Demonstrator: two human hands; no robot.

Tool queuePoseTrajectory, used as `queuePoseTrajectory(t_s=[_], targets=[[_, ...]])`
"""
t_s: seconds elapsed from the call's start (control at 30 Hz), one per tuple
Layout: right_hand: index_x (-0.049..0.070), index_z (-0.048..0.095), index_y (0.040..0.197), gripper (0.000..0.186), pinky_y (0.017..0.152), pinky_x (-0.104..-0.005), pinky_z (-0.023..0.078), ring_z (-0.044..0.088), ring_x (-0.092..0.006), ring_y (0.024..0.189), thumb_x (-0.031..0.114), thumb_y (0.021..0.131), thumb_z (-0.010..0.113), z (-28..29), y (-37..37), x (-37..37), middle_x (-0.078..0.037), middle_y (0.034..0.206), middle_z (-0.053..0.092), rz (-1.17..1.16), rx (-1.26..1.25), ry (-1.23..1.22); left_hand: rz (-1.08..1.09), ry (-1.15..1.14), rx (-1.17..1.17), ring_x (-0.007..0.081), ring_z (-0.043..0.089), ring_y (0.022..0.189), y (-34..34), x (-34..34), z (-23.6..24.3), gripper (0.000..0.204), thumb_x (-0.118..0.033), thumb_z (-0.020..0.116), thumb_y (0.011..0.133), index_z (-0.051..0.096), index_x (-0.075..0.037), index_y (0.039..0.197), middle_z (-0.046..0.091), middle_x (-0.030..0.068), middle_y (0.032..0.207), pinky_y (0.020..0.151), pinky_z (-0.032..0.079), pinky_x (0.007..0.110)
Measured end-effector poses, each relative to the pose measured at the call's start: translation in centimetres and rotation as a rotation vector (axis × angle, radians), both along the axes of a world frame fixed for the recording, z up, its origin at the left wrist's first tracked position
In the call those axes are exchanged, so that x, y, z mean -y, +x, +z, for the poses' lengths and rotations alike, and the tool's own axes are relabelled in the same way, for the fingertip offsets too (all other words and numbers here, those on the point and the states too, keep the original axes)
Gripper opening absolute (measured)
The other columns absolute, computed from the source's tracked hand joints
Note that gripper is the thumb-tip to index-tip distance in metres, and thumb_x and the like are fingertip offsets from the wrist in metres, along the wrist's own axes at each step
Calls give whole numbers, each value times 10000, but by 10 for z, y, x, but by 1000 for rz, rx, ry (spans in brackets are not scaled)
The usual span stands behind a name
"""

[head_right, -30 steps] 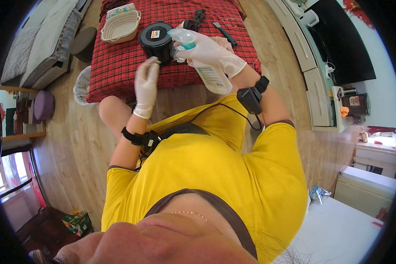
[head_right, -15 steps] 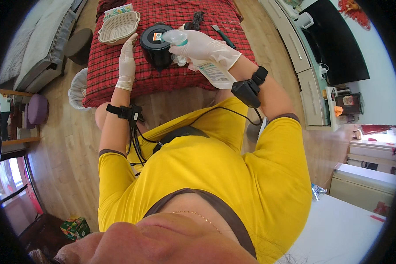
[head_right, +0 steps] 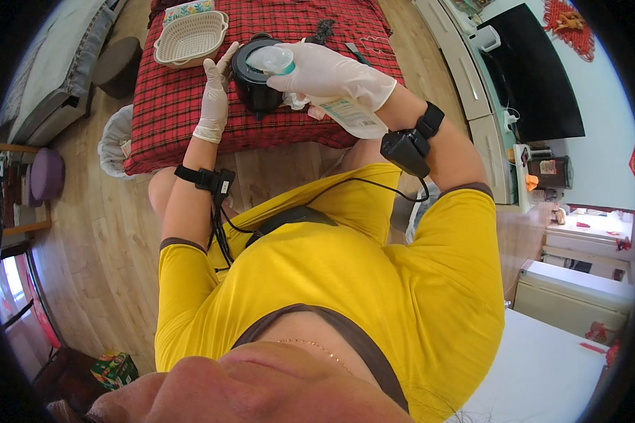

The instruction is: The person cleans a black cup by spraying it with a cleaning solution and wiping all surfaces thoroughly with a cloth while sitting at a table.

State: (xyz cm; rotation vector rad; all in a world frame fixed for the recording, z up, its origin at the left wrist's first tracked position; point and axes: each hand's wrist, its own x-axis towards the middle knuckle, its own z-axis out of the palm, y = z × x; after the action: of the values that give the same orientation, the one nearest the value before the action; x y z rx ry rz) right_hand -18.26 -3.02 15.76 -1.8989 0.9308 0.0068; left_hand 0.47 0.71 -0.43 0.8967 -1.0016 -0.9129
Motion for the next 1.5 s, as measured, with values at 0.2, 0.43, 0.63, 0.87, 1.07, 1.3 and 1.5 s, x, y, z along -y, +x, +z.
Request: queuePoseTrajectory(t_s=[0.2, 0.43, 0.63, 0.87, 1.07, 1.3, 1.5], targets=[[85, 583, 1360, 400, 586, -283, 555, 652, -123, 613, 137, 964, 619, 3, 10, 14, -74, 900, 697, 51, -50, -186, -10, -39, 4, 229, 415, 1409, -1, 4, -1, 902, -719, 167, 987, 410, -25, 1509, 496, 116, 1487, 1212, 230, 376], [108, 647, 1296, 358, 650, -301, 544, 656, -120, 682, 186, 947, 636, 6, 20, 36, -52, 933, 716, 94, -190, -320, 4, -41, 29, 226, 422, 1402, 2, 6, -7, 908, -725, 171, 985, 422, -22, 1502, 505, 120, 1479, 1208, 234, 372], [131, 653, 1291, 356, 719, -276, 528, 631, -101, 786, 198, 942, 634, -6, -3, 61, -24, 960, 720, 125, -143, -358, 6, -63, 25, 226, 450, 1383, 1, 6, -5, 842, -669, 177, 1019, 439, -23, 1491, 514, 124, 1471, 1199, 264, 367], [144, 642, 1321, 374, 651, -278, 523, 601, -95, 695, 206, 952, 640, 8, -30, 50, -23, 896, 706, 141, -140, -347, -10, -77, 6, 212, 464, 1367, 3, 7, -6, 770, -610, 213, 1048, 440, -21, 1489, 521, 124, 1464, 1191, 283, 356], [129, 643, 1315, 364, 523, -259, 475, 511, -96, 534, 214, 962, 635, 30, -37, 14, -28, 774, 664, 87, -153, -187, 14, -43, 15, 216, 473, 1357, 1, 6, -6, 768, -608, 207, 1050, 460, -20, 1474, 540, 120, 1443, 1191, 285, 364], [101, 624, 1306, 373, 520, -223, 440, 548, -50, 647, 207, 948, 616, 16, -42, 20, 21, 800, 703, 103, -103, -154, 33, -18, 43, 220, 477, 1354, 1, 6, -5, 781, -622, 205, 1043, 465, -21, 1469, 546, 121, 1432, 1189, 291, 372], [102, 627, 1282, 364, 515, -227, 435, 558, -53, 657, 239, 946, 594, 23, -36, 15, 14, 865, 740, 91, -144, -152, 35, -6, 13, 217, 486, 1344, -1, 8, -5, 779, -623, 212, 1041, 476, -20, 1458, 565, 129, 1405, 1186, 298, 375]])
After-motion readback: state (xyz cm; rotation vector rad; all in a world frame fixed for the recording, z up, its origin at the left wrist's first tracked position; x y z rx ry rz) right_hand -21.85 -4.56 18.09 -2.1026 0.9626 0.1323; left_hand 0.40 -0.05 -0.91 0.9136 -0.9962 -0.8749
